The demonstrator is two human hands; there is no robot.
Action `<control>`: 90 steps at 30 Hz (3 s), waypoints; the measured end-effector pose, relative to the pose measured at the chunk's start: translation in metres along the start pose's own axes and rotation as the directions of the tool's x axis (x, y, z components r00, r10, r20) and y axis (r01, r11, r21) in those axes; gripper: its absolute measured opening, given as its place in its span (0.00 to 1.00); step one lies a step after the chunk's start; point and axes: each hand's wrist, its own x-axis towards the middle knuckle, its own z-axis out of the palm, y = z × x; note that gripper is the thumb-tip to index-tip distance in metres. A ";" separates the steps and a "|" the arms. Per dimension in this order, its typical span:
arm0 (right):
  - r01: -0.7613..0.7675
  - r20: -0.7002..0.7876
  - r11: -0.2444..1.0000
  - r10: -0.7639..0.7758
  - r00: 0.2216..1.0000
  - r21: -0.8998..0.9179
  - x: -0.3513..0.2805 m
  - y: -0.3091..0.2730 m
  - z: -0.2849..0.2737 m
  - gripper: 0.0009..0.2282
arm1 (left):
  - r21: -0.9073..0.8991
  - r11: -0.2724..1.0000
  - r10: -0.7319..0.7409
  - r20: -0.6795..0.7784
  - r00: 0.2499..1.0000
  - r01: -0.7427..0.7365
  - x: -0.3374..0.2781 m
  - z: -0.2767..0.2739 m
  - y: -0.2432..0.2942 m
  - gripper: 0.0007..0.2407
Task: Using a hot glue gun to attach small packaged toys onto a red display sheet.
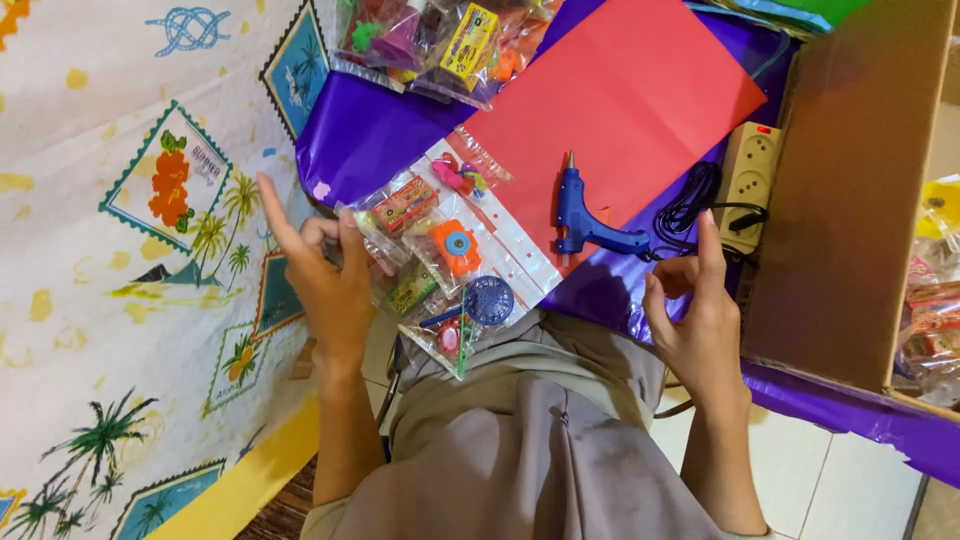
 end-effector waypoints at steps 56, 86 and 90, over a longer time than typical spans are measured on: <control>-0.297 0.502 0.855 0.051 0.863 0.425 0.009 -0.035 0.103 0.21 | 0.374 0.905 -0.012 0.502 0.865 -0.204 0.009 -0.033 -0.032 0.15; -0.312 0.260 0.903 0.238 0.936 0.295 -0.012 -0.014 0.111 0.11 | 0.291 0.926 0.082 0.471 0.879 -0.242 0.013 -0.018 -0.028 0.26; -0.283 0.340 0.872 0.146 0.929 0.399 -0.001 -0.038 0.101 0.13 | 0.279 0.936 0.071 0.452 0.889 -0.217 0.014 -0.016 -0.022 0.24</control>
